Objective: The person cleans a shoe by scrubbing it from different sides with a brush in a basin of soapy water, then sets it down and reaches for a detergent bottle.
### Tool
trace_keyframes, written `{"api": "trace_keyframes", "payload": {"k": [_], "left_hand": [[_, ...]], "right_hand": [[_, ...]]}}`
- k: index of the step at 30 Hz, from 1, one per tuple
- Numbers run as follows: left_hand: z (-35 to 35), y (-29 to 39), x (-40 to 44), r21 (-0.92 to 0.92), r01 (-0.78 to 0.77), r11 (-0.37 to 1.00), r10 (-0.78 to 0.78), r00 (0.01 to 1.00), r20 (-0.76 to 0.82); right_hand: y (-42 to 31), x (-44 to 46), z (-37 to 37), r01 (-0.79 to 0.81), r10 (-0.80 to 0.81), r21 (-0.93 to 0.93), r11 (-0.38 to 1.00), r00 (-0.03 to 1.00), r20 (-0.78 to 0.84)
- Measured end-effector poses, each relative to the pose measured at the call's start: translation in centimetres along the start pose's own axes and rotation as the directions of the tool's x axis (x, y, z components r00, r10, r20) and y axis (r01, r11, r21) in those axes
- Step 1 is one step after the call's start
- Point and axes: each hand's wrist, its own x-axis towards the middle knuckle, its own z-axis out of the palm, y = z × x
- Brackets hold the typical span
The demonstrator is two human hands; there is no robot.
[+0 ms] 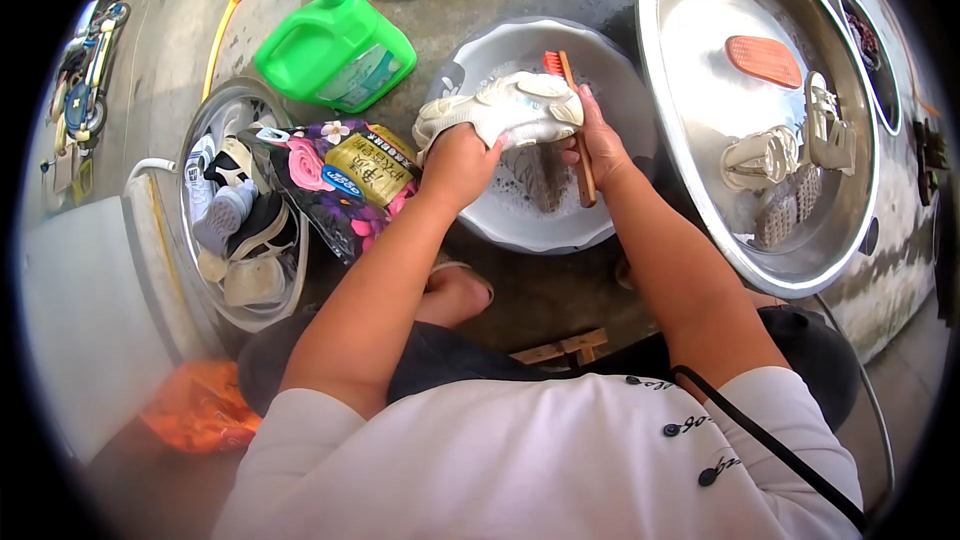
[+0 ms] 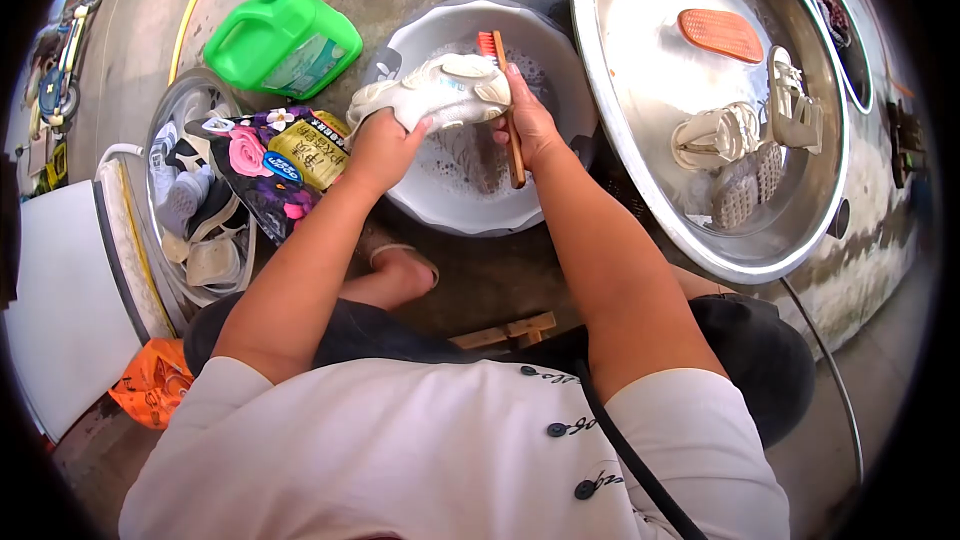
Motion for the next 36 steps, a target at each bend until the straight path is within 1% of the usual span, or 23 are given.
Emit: {"api": "trace_keyframes", "payload": {"k": [2, 3, 4, 5, 7, 8, 10, 11, 12, 13, 14, 16, 17, 19, 22, 24, 26, 28, 30, 31, 32, 34, 36], "left_hand": [[0.5, 0.0, 0.4, -0.045, -0.032, 0.998, 0.032, 0.999, -0.006], [0.9, 0.5, 0.7, -0.53, 0.149, 0.835, -0.141, 0.988, 0.056], [1.1, 0.8, 1.0, -0.857, 0.29, 0.425, -0.255, 0.947, 0.194], [0.9, 0.9, 1.3, -0.856, 0.29, 0.428, -0.255, 0.948, 0.193], [0.7, 1.1, 1.9, -0.918, 0.294, -0.266, -0.212, 0.911, 0.353], [1.1, 1.3, 1.9, -0.919, 0.294, -0.263, -0.216, 0.91, 0.353], [2.1, 2.1, 1.8, -0.986, 0.129, -0.108, -0.531, 0.831, 0.167], [1.8, 2.2, 1.7, -0.986, 0.13, -0.104, -0.533, 0.83, 0.166], [1.0, 2.5, 1.6, -0.977, 0.198, 0.077, -0.535, 0.835, 0.127], [0.5, 2.6, 1.6, -0.932, 0.258, 0.254, -0.531, 0.843, 0.089], [0.4, 2.6, 1.6, -0.933, 0.252, 0.257, -0.53, 0.844, 0.082], [0.7, 1.4, 2.1, -0.847, 0.253, 0.467, -0.563, 0.824, -0.065], [0.9, 0.8, 2.3, -0.81, 0.256, 0.528, -0.573, 0.811, -0.117], [0.9, -0.1, 2.6, -0.919, 0.223, 0.327, -0.684, 0.726, -0.067], [1.3, -0.2, 3.1, -0.849, 0.358, 0.388, -0.739, 0.671, -0.054], [2.1, -0.6, 2.6, -0.79, 0.447, 0.42, -0.756, 0.654, -0.032], [2.3, 0.2, 2.1, -0.837, 0.373, 0.4, -0.695, 0.719, -0.012], [1.6, 0.6, 2.2, -0.851, 0.412, 0.325, -0.703, 0.708, 0.074], [1.9, -0.2, 2.3, -0.984, 0.166, 0.062, -0.617, 0.781, 0.093], [1.6, -0.5, 2.6, -0.983, 0.139, -0.121, -0.565, 0.804, 0.183], [1.5, -1.6, 2.5, -0.984, 0.134, -0.121, -0.481, 0.859, 0.176], [0.9, -0.9, 2.6, -0.975, 0.131, -0.18, -0.45, 0.87, 0.2], [0.7, -0.7, 2.5, -0.979, 0.14, -0.148, -0.45, 0.872, 0.192]], "right_hand": [[-0.3, -0.5, -0.5, 0.159, -0.15, -0.128, 0.979, 0.986, 0.075], [-0.4, -1.0, -0.2, 0.18, -0.176, -0.123, 0.976, 0.983, 0.044], [-0.3, -0.9, -0.3, 0.18, -0.176, -0.121, 0.976, 0.983, 0.044], [-0.2, -0.8, -0.2, 0.208, -0.206, -0.134, 0.969, 0.978, 0.028], [-0.5, -0.9, -0.1, 0.233, -0.233, -0.146, 0.961, 0.972, 0.016], [-0.6, -1.0, -0.2, 0.237, -0.236, -0.196, 0.952, 0.971, 0.032], [0.0, 0.2, -1.1, 0.242, -0.237, -0.242, 0.94, 0.97, 0.05], [1.4, 2.5, -2.4, 0.316, -0.389, -0.415, 0.853, 0.916, -0.102], [2.7, 4.9, -3.8, 0.34, -0.545, -0.584, 0.737, 0.81, -0.215], [3.0, 4.9, -4.1, 0.258, -0.505, -0.615, 0.745, 0.82, -0.267], [3.2, 4.8, -4.4, 0.174, -0.463, -0.64, 0.749, 0.827, -0.318], [1.8, -0.7, -0.4, 0.022, -0.143, -0.414, 0.91, 0.954, -0.264], [2.0, -1.8, 0.7, 0.132, -0.231, -0.404, 0.905, 0.951, -0.206], [3.8, -2.5, 2.5, 0.473, -0.605, -0.587, 0.657, 0.795, -0.037], [7.0, -3.9, 5.5, 0.653, -0.615, -0.737, 0.175, 0.657, 0.436], [5.7, -2.7, 7.3, 0.399, -0.492, -0.868, 0.295, 0.842, 0.22], [2.2, -0.2, 7.8, 0.253, -0.486, -0.927, 0.277, 0.869, 0.092], [2.6, -0.8, 8.3, 0.297, -0.485, -0.895, 0.332, 0.868, 0.108], [6.8, -3.3, 8.6, 0.453, -0.489, -0.829, 0.327, 0.832, 0.261], [8.7, -4.0, 8.4, 0.585, -0.583, -0.773, 0.243, 0.725, 0.366], [9.2, -3.8, 8.0, 0.594, -0.571, -0.772, 0.227, 0.723, 0.388], [4.6, -2.1, 8.6, 0.328, -0.383, -0.895, 0.304, 0.902, 0.2], [3.2, -0.8, 8.6, 0.294, -0.427, -0.922, 0.251, 0.889, 0.167]]}}
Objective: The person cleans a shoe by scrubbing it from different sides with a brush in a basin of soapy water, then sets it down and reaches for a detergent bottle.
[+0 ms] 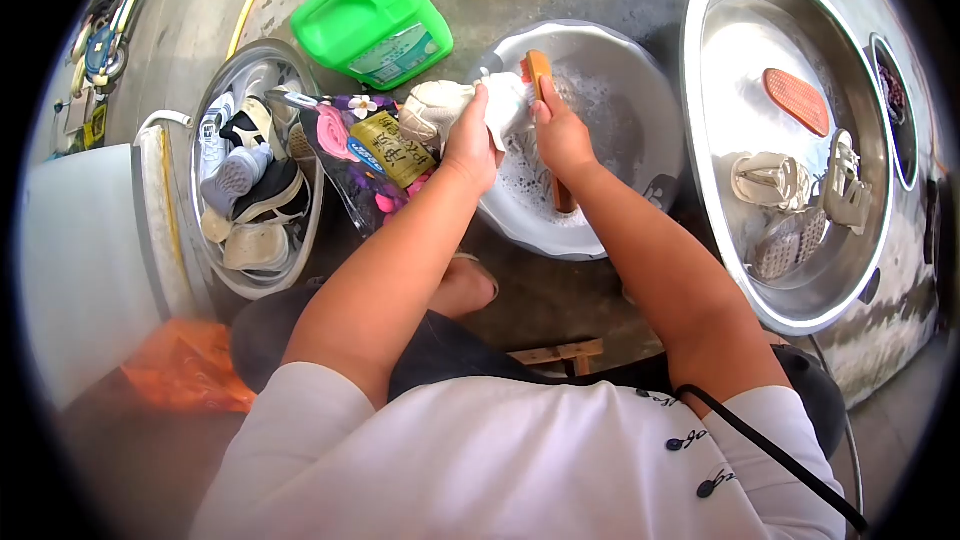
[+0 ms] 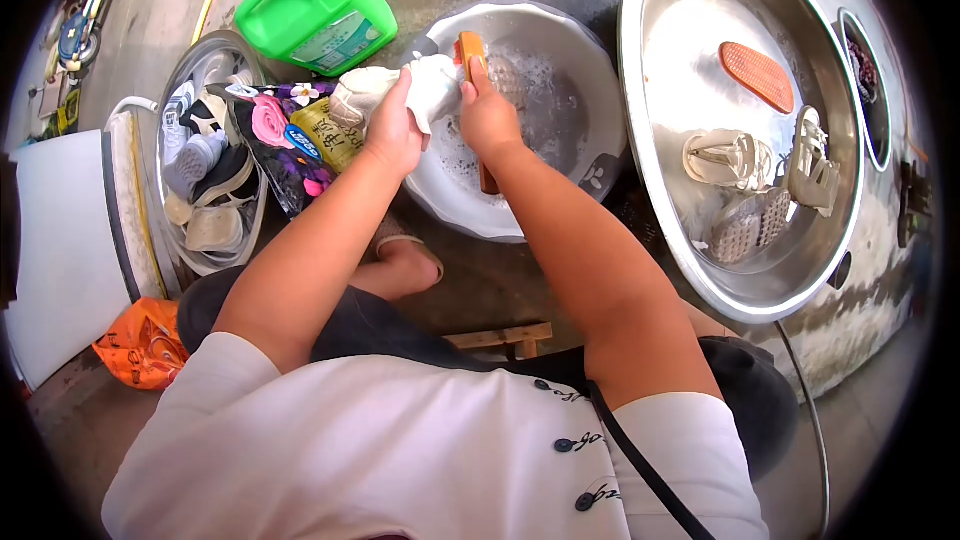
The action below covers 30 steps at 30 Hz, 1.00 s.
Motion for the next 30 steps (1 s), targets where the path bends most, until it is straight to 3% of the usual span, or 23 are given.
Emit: {"api": "trace_keyframes", "payload": {"k": [2, 3, 4, 6, 8, 10, 12, 14, 17, 21, 25, 28, 30], "left_hand": [[0.2, 0.4, -0.5, 0.02, -0.005, 1.0, 0.005, 1.0, 0.006], [-0.4, 0.2, -0.2, 0.047, -0.021, 0.999, 0.021, 1.0, 0.0], [-0.4, 0.5, -0.4, 0.039, 0.002, 0.999, -0.001, 1.0, -0.003], [0.3, 1.1, -0.7, 0.082, -0.01, 0.997, 0.01, 1.0, -0.003], [-0.3, 1.0, 0.1, 0.082, -0.027, 0.996, 0.024, 0.999, 0.037], [-0.3, 1.1, 0.1, 0.08, -0.039, 0.996, 0.033, 0.997, 0.072], [0.0, 1.2, -0.7, 0.077, -0.03, 0.997, 0.031, 0.999, -0.016], [0.1, 1.3, -0.5, 0.08, -0.022, 0.997, 0.024, 0.999, -0.03], [0.3, 1.5, -0.3, 0.099, -0.071, 0.993, 0.062, 0.994, 0.094], [0.4, 2.1, -1.2, 0.116, -0.039, 0.992, 0.043, 0.999, -0.028], [0.4, 2.2, -0.3, 0.078, -0.049, 0.996, 0.045, 0.997, 0.059], [-0.1, 2.3, -0.3, 0.109, -0.063, 0.992, 0.062, 0.998, 0.009], [-0.5, 2.4, -0.4, 0.12, -0.057, 0.991, 0.061, 0.998, -0.03]], "right_hand": [[-0.4, -1.6, 0.7, 0.045, -0.047, 0.041, 0.998, 0.998, 0.04], [-0.3, -3.4, 1.9, 0.119, -0.122, 0.055, 0.991, 0.991, 0.048], [-0.3, -4.6, 2.8, 0.269, -0.267, 0.065, 0.961, 0.963, -0.043], [-1.0, -2.7, 1.2, 0.128, -0.127, -0.017, 0.992, 0.99, 0.055], [-0.2, 1.2, 0.2, 0.06, -0.058, -0.088, 0.994, 0.998, 0.026], [-1.0, 0.2, 0.9, -0.002, 0.002, 0.009, 1.0, 1.0, 0.013], [-1.2, -3.3, 2.1, 0.176, -0.177, 0.044, 0.983, 0.983, 0.04], [-1.3, -1.5, 1.0, 0.128, -0.129, 0.015, 0.992, 0.99, 0.053], [-1.1, 2.0, -0.2, -0.025, 0.027, -0.036, 0.999, 0.997, 0.068], [-2.2, -3.7, 2.4, 0.156, -0.161, 0.08, 0.985, 0.984, 0.069], [-1.9, 1.1, 0.0, 0.038, -0.034, -0.045, 0.998, 0.996, 0.083], [-3.5, -1.0, 1.1, 0.013, -0.015, 0.017, 1.0, 0.992, 0.122], [-3.7, -4.0, 2.3, 0.133, -0.144, 0.103, 0.986, 0.984, 0.109]]}}
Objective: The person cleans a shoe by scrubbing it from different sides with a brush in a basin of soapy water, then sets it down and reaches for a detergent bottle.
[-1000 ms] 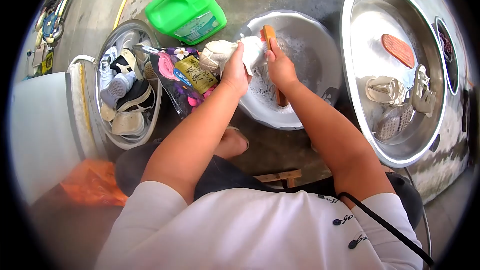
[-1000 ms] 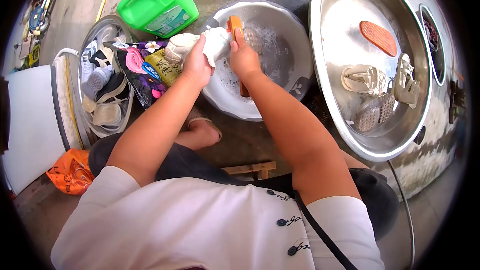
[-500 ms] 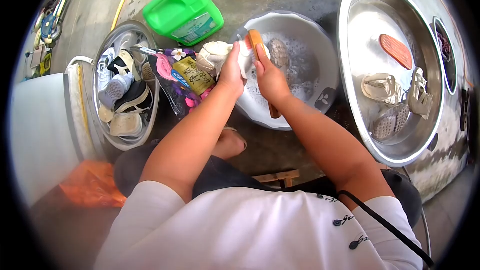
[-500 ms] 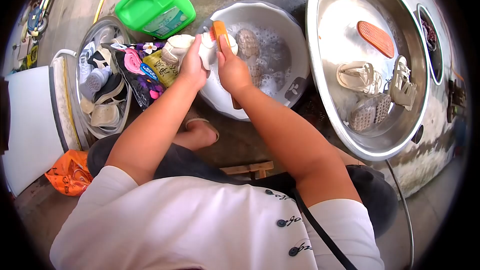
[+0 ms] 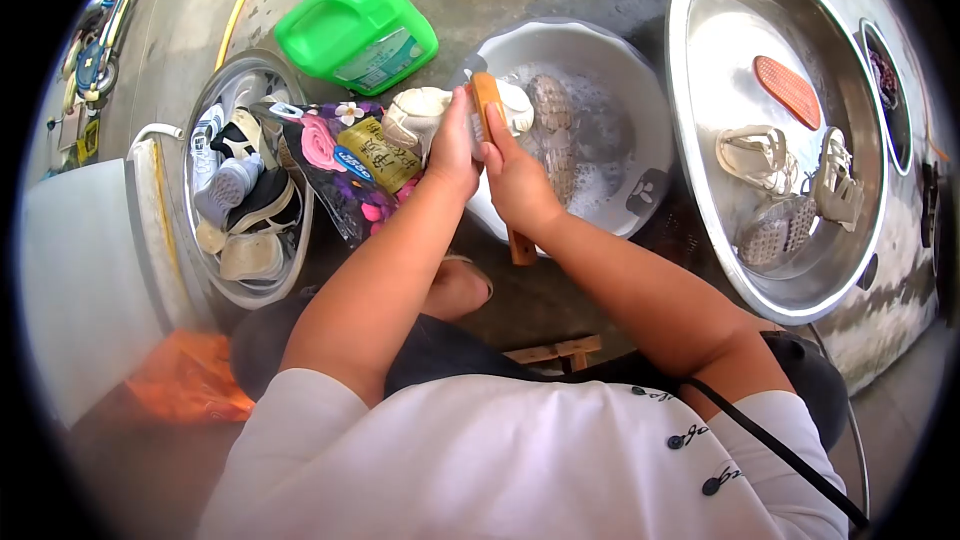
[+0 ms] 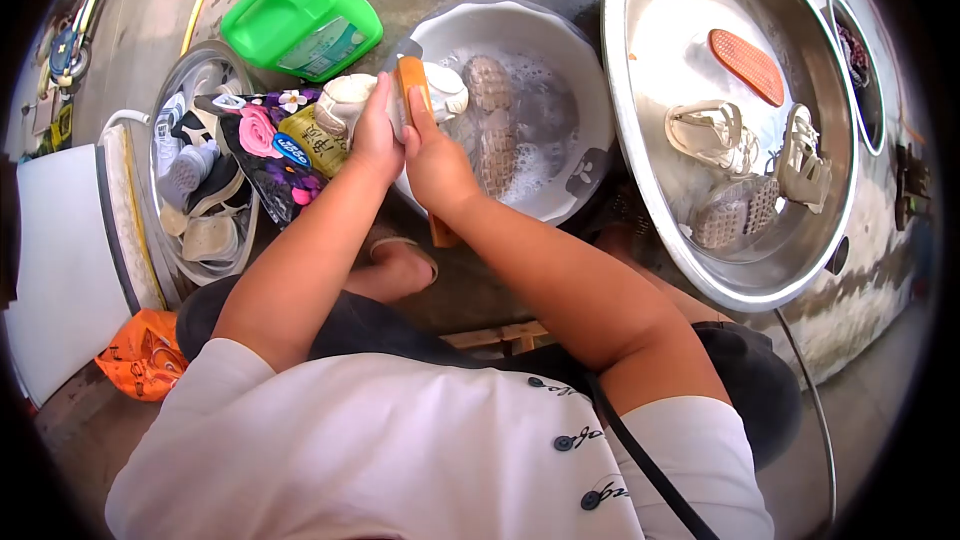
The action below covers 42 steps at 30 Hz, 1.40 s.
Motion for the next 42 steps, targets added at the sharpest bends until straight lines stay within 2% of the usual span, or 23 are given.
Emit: {"api": "trace_keyframes", "payload": {"k": [2, 6, 8, 10, 12, 15, 18, 20, 21, 23, 24, 27, 28, 30, 31, 32, 33, 34, 35, 36, 39, 40, 42], "left_hand": [[0.3, 0.3, 0.2, -0.039, 0.029, 0.999, -0.027, 0.998, 0.05], [0.3, 0.2, 0.6, 0.009, -0.006, 1.0, 0.006, 0.998, 0.055], [0.3, 0.3, 0.0, 0.012, -0.006, 1.0, 0.006, 1.0, 0.022], [0.2, 0.2, 0.5, 0.0, 0.02, 1.0, -0.02, 1.0, -0.023], [-0.2, 0.4, 1.3, -0.011, 0.0, 1.0, 0.001, 0.997, 0.075], [-0.3, 0.3, 0.8, -0.005, -0.027, 1.0, 0.027, 0.998, 0.063], [-0.3, 0.5, 0.7, -0.034, -0.064, 0.997, 0.066, 0.995, 0.072], [-0.3, 0.4, 1.0, -0.048, -0.025, 0.999, 0.029, 0.995, 0.093], [-0.1, 0.1, 1.0, -0.04, -0.043, 0.998, 0.046, 0.996, 0.075], [0.3, 0.3, 0.8, -0.031, -0.035, 0.999, 0.037, 0.997, 0.07], [0.4, 0.3, 0.5, -0.03, -0.025, 0.999, 0.027, 0.998, 0.061], [0.5, 0.2, 1.1, -0.014, -0.034, 0.999, 0.035, 0.996, 0.087], [0.4, 0.2, 1.2, -0.017, -0.04, 0.999, 0.042, 0.993, 0.111], [0.7, 1.1, 0.6, -0.012, 0.073, 0.997, -0.073, 0.997, -0.036], [1.0, 1.5, 0.2, 0.021, 0.052, 0.998, -0.05, 0.996, -0.067], [0.7, 1.3, -0.2, 0.019, 0.053, 0.998, -0.051, 0.996, -0.077], [0.4, 1.1, -0.2, 0.016, 0.02, 1.0, -0.02, 1.0, 0.011], [0.6, 1.2, 0.6, 0.017, -0.022, 1.0, 0.02, 0.992, 0.122], [0.6, 0.9, 0.8, 0.013, 0.013, 1.0, -0.015, 0.996, 0.09], [0.6, 0.8, 0.8, 0.019, 0.021, 1.0, -0.023, 0.995, 0.096], [0.8, 1.9, 0.3, 0.01, -0.012, 1.0, 0.013, 1.0, -0.013], [-0.5, 2.1, 1.4, -0.064, 0.04, 0.997, -0.034, 0.996, 0.082], [0.2, 2.1, 1.1, -0.057, -0.035, 0.998, 0.04, 0.996, 0.078]], "right_hand": [[1.2, 2.0, -1.0, -0.032, 0.033, -0.077, 0.997, 0.999, 0.003], [2.5, 4.4, -1.5, -0.133, 0.131, -0.024, 0.991, 0.989, -0.064], [0.4, 0.9, -0.3, -0.022, 0.02, 0.08, 0.997, 1.0, 0.022], [-0.1, 0.6, -0.3, -0.054, 0.05, 0.062, 0.997, 0.996, 0.068], [2.4, 3.9, -1.4, -0.075, 0.075, -0.069, 0.995, 0.997, -0.005], [5.5, 6.4, -4.4, -0.221, 0.205, -0.164, 0.961, 0.973, -0.109], [8.4, 4.9, -6.0, -0.298, 0.253, -0.084, 0.951, 0.903, -0.347], [15.3, 5.0, -4.6, -0.328, 0.287, -0.019, 0.944, 0.852, -0.437], [14.4, 4.7, -4.9, -0.326, 0.286, -0.018, 0.945, 0.852, -0.438], [11.3, 3.6, -5.1, -0.52, 0.595, 0.432, 0.737, 0.802, -0.048], [11.0, 3.3, -4.2, -0.526, 0.597, 0.426, 0.736, 0.801, -0.043], [7.5, 1.6, -2.1, -0.108, 0.207, 0.53, 0.841, 0.97, -0.13], [4.7, 0.0, -1.7, -0.102, 0.134, 0.501, 0.859, 0.991, -0.028], [3.4, -0.5, 1.8, 0.394, -0.355, 0.249, 0.885, 0.916, -0.189], [3.1, 0.1, 2.4, 0.462, -0.417, 0.15, 0.874, 0.871, -0.259], [3.6, 0.8, 1.7, 0.459, -0.414, 0.156, 0.875, 0.875, -0.251], [3.0, 1.9, -0.6, 0.149, -0.133, 0.162, 0.975, 0.985, -0.106], [2.6, 3.8, -2.7, -0.158, 0.158, 0.125, 0.979, 0.987, 0.014], [2.9, 5.0, -3.7, -0.259, 0.257, 0.174, 0.95, 0.966, 0.039], [2.4, 4.3, -3.4, -0.265, 0.263, 0.179, 0.948, 0.964, 0.032], [-0.5, 0.2, 0.6, 0.14, -0.145, 0.206, 0.969, 0.989, 0.012], [-0.6, 0.1, 1.3, 0.259, -0.248, 0.131, 0.957, 0.964, -0.093], [-0.1, 2.8, -1.7, -0.018, 0.02, -0.03, 0.999, 0.996, 0.089]]}}
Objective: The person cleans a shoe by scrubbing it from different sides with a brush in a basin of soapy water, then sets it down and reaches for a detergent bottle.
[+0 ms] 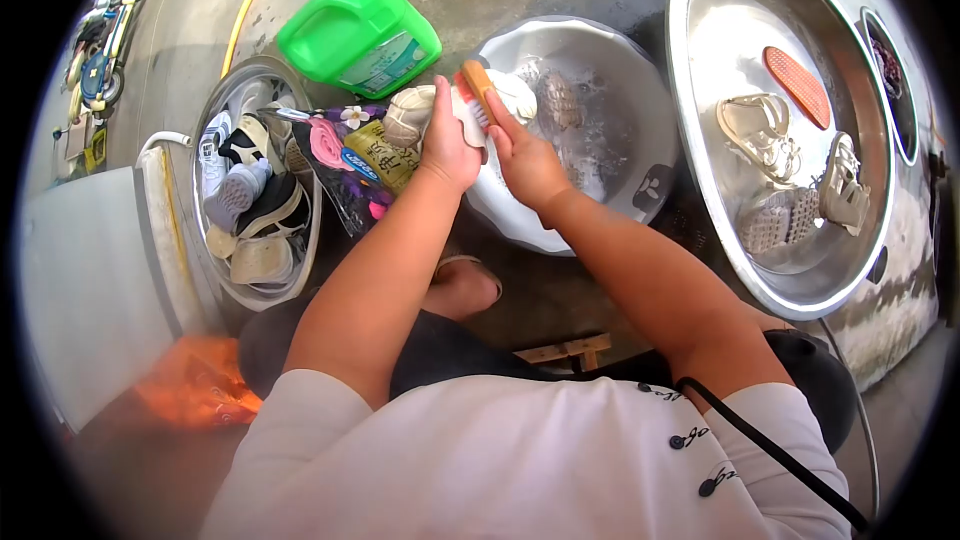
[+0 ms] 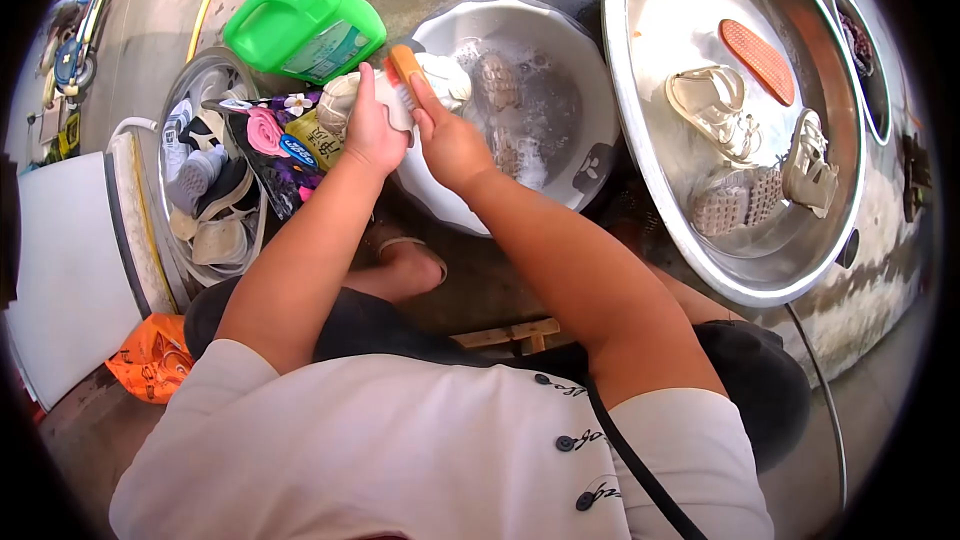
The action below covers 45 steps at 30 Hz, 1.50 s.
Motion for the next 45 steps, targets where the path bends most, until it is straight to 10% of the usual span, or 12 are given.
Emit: {"api": "trace_keyframes", "payload": {"k": [4, 7, 11, 15, 20, 23, 26, 33, 38, 43, 45], "left_hand": [[0.1, -0.5, -0.2, 0.108, 0.018, 0.994, -0.024, 0.998, 0.055], [-0.1, 0.5, -0.4, 0.027, 0.085, 0.996, -0.084, 0.996, -0.041], [0.1, -0.1, -0.2, 0.173, 0.06, 0.983, -0.063, 0.998, 0.007], [-0.4, 0.6, -0.9, 0.231, 0.13, 0.964, -0.129, 0.991, -0.018], [-0.9, -0.3, 0.1, 0.315, 0.039, 0.948, -0.048, 0.999, 0.018], [-0.8, 0.6, -0.8, 0.289, 0.105, 0.951, -0.115, 0.993, 0.018], [0.6, 0.8, -0.7, 0.218, 0.012, 0.976, -0.011, 1.0, -0.007], [-0.2, 0.8, 0.6, 0.065, 0.012, 0.998, -0.02, 0.991, 0.131], [1.1, 0.3, 0.0, 0.103, 0.024, 0.994, -0.029, 0.998, 0.051], [1.6, 0.5, -0.3, 0.147, 0.021, 0.989, -0.019, 1.0, -0.017], [1.7, 0.7, -0.4, 0.209, -0.026, 0.978, 0.059, 0.986, -0.156]], "right_hand": [[1.3, 2.5, -0.5, -0.097, 0.107, 0.092, 0.991, 0.988, -0.108], [-0.4, -1.5, 2.8, 0.261, -0.252, 0.054, 0.964, 0.958, -0.133], [0.6, 3.0, -2.1, -0.054, 0.055, -0.079, 0.995, 0.998, 0.008], [-2.4, -1.6, -0.3, 0.23, -0.23, -0.014, 0.973, 0.973, 0.007], [-1.5, 0.8, -2.1, 0.011, 0.01, -0.193, 0.981, 0.994, 0.108], [-2.3, -1.6, 1.1, 0.211, -0.206, 0.066, 0.975, 0.975, -0.081], [1.5, 0.2, 0.5, 0.24, -0.249, -0.137, 0.961, 0.967, -0.051], [11.8, 3.4, -5.0, -0.255, 0.214, -0.029, 0.967, 0.863, -0.459], [9.4, 0.9, -3.0, -0.477, 0.606, 0.62, 0.622, 0.795, 0.004], [2.0, -2.1, 1.5, 0.016, 0.044, 0.608, 0.794, 0.996, -0.083], [1.4, -1.1, 4.1, 0.479, -0.382, 0.254, 0.84, 0.856, -0.349]]}}
